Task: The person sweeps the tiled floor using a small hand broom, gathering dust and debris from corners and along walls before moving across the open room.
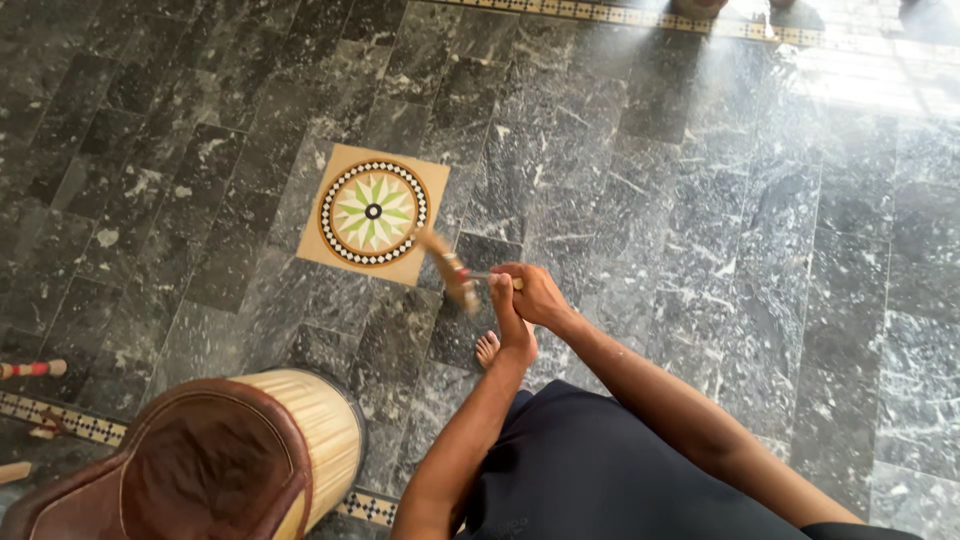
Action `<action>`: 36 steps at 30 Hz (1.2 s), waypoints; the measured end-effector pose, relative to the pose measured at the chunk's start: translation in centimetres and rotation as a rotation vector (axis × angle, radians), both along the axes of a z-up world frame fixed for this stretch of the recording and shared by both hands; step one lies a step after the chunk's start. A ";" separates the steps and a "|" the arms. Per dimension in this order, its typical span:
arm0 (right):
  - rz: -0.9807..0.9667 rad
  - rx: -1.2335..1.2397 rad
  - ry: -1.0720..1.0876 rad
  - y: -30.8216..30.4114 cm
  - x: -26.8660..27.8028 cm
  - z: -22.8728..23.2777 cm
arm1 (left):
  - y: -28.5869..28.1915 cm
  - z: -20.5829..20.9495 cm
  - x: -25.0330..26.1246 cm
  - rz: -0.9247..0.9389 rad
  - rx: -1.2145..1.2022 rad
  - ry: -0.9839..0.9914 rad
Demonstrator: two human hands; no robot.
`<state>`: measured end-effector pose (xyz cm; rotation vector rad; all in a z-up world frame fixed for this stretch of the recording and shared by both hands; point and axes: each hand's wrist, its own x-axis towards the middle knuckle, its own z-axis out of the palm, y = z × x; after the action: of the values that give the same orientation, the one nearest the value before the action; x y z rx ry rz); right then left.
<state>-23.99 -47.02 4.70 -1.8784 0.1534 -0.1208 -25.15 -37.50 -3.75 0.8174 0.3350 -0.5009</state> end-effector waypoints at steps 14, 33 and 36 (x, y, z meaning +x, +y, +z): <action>-0.239 0.011 0.297 2.4 4.0 -13.2 | 3.0 -8.2 7.3 -0.270 0.486 0.048; -0.701 -0.278 0.646 -13.1 -5.5 -12.0 | -14.3 -6.3 2.8 -0.927 0.622 -0.173; -0.730 -0.383 0.640 -16.5 -5.9 -11.6 | -18.3 -9.1 1.5 -0.966 0.598 -0.148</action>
<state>-29.92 -63.57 -6.93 -2.0962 1.3330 -0.0391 -23.61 -55.84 -12.88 1.5931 -0.0894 -1.2631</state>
